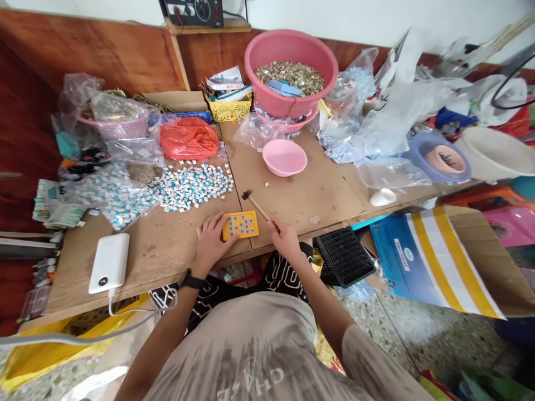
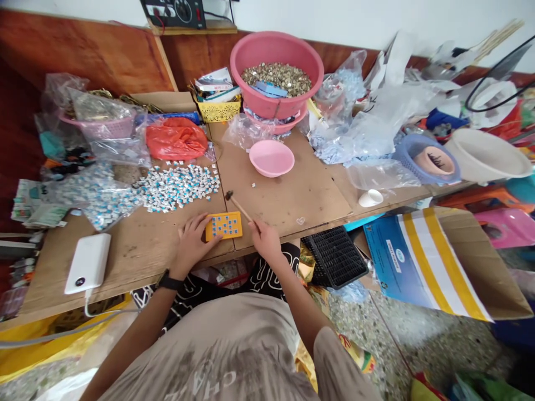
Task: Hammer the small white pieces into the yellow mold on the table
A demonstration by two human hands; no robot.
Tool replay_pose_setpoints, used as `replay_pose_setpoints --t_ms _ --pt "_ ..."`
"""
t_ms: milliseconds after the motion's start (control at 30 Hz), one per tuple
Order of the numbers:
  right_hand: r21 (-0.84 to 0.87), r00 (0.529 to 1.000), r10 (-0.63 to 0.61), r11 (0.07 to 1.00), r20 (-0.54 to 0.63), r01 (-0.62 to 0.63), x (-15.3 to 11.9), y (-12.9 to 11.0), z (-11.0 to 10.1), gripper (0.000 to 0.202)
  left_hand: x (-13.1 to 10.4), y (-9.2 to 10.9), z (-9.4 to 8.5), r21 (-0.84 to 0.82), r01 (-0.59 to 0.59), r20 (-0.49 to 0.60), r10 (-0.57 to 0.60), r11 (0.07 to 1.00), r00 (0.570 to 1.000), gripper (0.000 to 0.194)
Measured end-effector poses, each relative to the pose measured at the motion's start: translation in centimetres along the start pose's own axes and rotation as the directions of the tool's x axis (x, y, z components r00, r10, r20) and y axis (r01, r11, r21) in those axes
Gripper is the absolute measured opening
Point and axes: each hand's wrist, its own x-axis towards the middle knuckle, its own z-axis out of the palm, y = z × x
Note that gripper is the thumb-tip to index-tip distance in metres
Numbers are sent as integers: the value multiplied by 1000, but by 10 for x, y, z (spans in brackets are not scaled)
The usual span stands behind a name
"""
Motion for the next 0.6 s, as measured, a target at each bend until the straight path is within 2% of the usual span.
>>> replay_pose_setpoints --t_ms 100,233,300,400,500,600 --pt "-101 995 -39 994 87 47 28 -21 4 48 -6 -2 1 0 -14 -29 14 1000 999 65" --pt "-323 972 91 946 216 -17 52 -27 4 43 -17 -3 0 -23 5 -44 -6 1000 999 65" --pt "-331 975 113 943 194 -44 52 -20 0 44 -20 -3 -1 -39 11 -46 -13 999 999 65" --pt "-194 995 35 981 92 -17 45 -9 -5 49 -20 -3 -1 -44 17 -47 -19 999 999 66" --pt "-77 999 -28 997 19 30 40 -11 -1 59 -19 -4 0 -33 12 -49 -14 999 999 65" --pt "-191 996 16 981 88 1 45 -20 5 53 -18 -5 2 -30 1 -53 -3 1000 999 65"
